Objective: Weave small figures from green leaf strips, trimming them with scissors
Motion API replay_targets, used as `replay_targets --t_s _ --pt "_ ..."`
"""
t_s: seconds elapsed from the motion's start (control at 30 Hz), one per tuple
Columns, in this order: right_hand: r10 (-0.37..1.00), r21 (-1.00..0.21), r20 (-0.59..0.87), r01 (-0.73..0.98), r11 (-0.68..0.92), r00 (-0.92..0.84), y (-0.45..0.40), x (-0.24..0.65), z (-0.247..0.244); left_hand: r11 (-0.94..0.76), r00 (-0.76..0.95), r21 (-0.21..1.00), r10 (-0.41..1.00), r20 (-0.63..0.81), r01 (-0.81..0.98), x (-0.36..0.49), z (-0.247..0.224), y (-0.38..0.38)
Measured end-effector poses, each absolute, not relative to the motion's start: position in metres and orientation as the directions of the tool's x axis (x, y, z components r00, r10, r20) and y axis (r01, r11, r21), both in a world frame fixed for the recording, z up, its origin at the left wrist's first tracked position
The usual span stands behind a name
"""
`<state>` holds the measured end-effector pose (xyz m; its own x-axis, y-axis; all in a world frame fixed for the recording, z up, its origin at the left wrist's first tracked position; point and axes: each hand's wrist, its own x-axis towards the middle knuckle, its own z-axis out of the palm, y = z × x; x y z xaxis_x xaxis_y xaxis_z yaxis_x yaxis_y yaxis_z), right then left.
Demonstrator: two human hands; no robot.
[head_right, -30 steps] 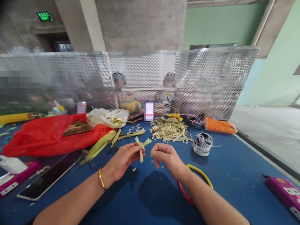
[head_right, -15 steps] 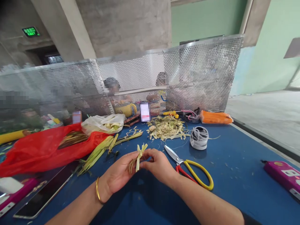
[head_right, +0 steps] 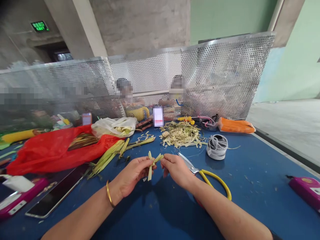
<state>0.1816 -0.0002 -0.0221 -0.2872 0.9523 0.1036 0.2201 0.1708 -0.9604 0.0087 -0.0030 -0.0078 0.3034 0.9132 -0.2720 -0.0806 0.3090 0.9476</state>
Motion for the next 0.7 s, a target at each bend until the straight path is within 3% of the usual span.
replay_targets --t_s 0.33,0.57,0.7 --pt "0.972 -0.964 0.014 0.254 0.074 -0.233 -0.001 0.18 -0.02 0.342 0.256 0.94 0.907 -0.334 0.015 0.009 -0.01 -0.002" --pt "0.979 -0.987 0.086 0.15 0.058 0.183 0.009 0.194 -0.018 0.297 0.177 0.954 0.937 -0.3 0.04 0.01 -0.01 -0.001" --pt "0.999 -0.976 0.036 0.216 0.033 0.009 0.0 0.184 -0.014 0.257 0.173 0.963 0.948 -0.267 0.078 0.012 -0.011 -0.002"
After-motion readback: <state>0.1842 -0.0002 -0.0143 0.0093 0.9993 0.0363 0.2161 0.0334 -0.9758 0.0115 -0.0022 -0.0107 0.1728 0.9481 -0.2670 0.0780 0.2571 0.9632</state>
